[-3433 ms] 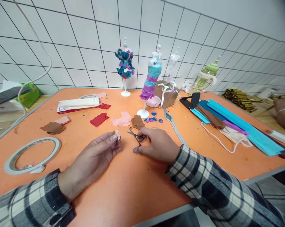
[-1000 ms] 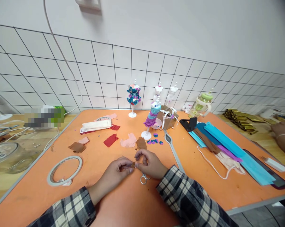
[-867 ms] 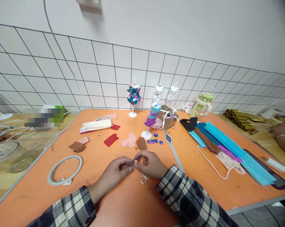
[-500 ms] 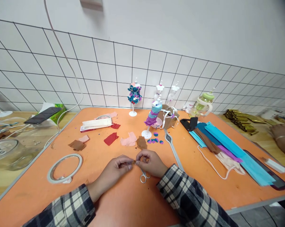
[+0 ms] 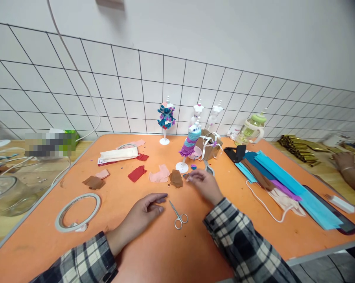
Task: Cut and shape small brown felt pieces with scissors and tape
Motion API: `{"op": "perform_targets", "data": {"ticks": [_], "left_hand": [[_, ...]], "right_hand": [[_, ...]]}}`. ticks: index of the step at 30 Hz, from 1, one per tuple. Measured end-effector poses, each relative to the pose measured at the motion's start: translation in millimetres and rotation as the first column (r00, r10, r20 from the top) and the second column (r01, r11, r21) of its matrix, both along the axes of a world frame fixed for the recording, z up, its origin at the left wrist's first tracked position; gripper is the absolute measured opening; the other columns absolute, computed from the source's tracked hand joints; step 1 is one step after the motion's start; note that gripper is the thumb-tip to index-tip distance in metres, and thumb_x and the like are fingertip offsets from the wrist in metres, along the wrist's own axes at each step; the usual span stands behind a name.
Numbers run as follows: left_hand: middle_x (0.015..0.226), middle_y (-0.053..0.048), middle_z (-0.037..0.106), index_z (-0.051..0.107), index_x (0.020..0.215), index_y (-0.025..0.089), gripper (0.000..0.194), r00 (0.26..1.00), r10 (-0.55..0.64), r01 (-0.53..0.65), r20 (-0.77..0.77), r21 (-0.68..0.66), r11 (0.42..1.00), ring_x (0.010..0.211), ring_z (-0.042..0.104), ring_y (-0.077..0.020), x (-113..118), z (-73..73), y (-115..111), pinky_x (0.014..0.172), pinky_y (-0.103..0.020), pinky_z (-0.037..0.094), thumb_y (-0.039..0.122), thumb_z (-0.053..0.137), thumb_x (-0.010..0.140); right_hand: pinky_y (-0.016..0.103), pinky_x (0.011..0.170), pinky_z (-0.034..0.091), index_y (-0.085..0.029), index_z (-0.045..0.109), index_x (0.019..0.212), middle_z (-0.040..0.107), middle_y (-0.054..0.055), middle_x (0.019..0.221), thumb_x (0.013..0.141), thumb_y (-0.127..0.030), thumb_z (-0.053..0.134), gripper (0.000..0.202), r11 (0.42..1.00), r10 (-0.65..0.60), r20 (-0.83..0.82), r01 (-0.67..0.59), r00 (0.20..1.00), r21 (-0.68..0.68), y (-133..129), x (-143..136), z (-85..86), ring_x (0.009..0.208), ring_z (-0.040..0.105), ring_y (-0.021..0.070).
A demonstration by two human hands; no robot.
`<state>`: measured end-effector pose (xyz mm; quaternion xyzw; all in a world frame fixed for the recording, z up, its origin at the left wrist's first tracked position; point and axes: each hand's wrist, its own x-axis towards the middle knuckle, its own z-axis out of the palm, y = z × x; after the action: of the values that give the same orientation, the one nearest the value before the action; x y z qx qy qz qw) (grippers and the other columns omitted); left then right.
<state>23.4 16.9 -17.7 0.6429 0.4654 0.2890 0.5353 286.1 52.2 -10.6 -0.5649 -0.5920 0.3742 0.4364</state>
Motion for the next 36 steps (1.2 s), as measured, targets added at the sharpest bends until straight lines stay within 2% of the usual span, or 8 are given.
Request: {"op": "perform_targets", "data": {"ticks": [3,6,13,22,24,27,32,36], "left_hand": [[0.122,-0.010,0.071,0.070,0.114,0.022,0.038,0.999,-0.023,0.024,-0.029,0.036,0.999,0.114,0.065,-0.0275,0.8,1.3,-0.8,0.100,-0.042,0.050,0.040,0.066,0.080],[0.120,-0.010,0.071,0.070,0.112,0.021,0.035,0.998,-0.042,0.044,-0.042,0.060,0.997,0.112,0.065,-0.0264,1.3,1.2,-1.4,0.099,-0.040,0.051,0.039,0.064,0.082],[0.119,-0.009,0.069,0.070,0.114,0.023,0.033,0.993,-0.070,0.080,-0.090,0.115,0.990,0.110,0.065,-0.0250,0.3,1.3,-2.5,0.098,-0.039,0.051,0.036,0.061,0.085],[0.114,-0.008,0.071,0.071,0.111,0.024,0.028,0.990,-0.070,0.095,-0.120,0.220,0.971,0.104,0.067,-0.0236,1.4,3.8,-4.6,0.090,-0.036,0.054,0.032,0.057,0.088],[0.106,-0.008,0.074,0.073,0.104,0.023,0.027,0.985,-0.002,0.063,-0.171,0.353,0.933,0.098,0.068,-0.0231,-4.0,3.4,2.3,0.087,-0.036,0.055,0.030,0.051,0.091],[0.100,-0.008,0.075,0.074,0.101,0.023,0.031,0.913,0.157,0.129,-0.376,0.631,0.765,0.097,0.066,-0.0246,-16.9,3.1,25.3,0.090,-0.040,0.052,0.025,0.044,0.093],[0.119,-0.012,0.071,0.072,0.116,0.022,0.034,0.859,0.200,0.202,-0.472,0.670,0.714,0.114,0.059,-0.0309,-30.5,3.6,67.5,0.103,-0.049,0.043,0.033,0.049,0.094],[0.115,-0.011,0.074,0.074,0.113,0.022,0.033,0.811,0.195,0.282,-0.551,0.662,0.695,0.112,0.060,-0.0320,-29.5,5.6,71.5,0.100,-0.049,0.043,0.031,0.049,0.093]], "right_hand": [[0.032,0.072,0.053,-0.016,0.060,0.115,0.075,0.007,0.084,0.080,-0.033,0.062,0.039,0.988,-0.149,0.027,0.150,0.989,-0.028,23.5,45.7,-8.8,0.079,0.071,0.0206],[0.031,0.066,0.050,-0.016,0.065,0.101,0.074,0.007,0.076,0.075,-0.037,0.068,0.034,0.976,-0.199,0.119,0.207,0.973,-0.060,36.8,71.5,-20.6,0.074,0.070,0.0218],[0.027,0.062,0.041,-0.020,0.071,0.094,0.068,0.000,0.071,0.074,-0.038,0.069,0.028,0.972,-0.212,0.363,0.233,0.907,-0.013,45.7,69.4,-27.2,0.069,0.062,0.0173],[0.031,0.079,0.045,-0.021,0.075,0.085,0.071,0.005,0.093,0.081,-0.032,0.061,0.018,0.968,-0.250,0.486,0.222,0.838,0.115,45.7,73.2,-26.2,0.089,0.063,0.0195],[0.032,0.082,0.046,-0.021,0.075,0.091,0.072,0.006,0.096,0.083,-0.031,0.056,0.023,0.957,-0.288,0.482,0.245,0.827,0.153,42.5,74.4,-23.8,0.091,0.064,0.0206],[0.035,0.083,0.047,-0.018,0.073,0.101,0.072,0.009,0.098,0.086,-0.029,0.050,0.030,0.935,-0.351,0.474,0.272,0.808,0.230,33.4,70.4,-14.6,0.091,0.064,0.0227],[0.032,0.082,0.046,-0.021,0.073,0.100,0.072,0.007,0.099,0.089,-0.029,0.051,0.026,0.946,-0.247,0.495,0.095,0.833,0.311,7.6,34.9,5.6,0.091,0.064,0.0210],[0.028,0.075,0.043,-0.022,0.072,0.095,0.071,0.004,0.086,0.089,-0.029,0.055,0.020,0.919,0.063,0.598,-0.281,0.799,0.278,-14.3,-0.6,12.9,0.080,0.063,0.0171]]}}
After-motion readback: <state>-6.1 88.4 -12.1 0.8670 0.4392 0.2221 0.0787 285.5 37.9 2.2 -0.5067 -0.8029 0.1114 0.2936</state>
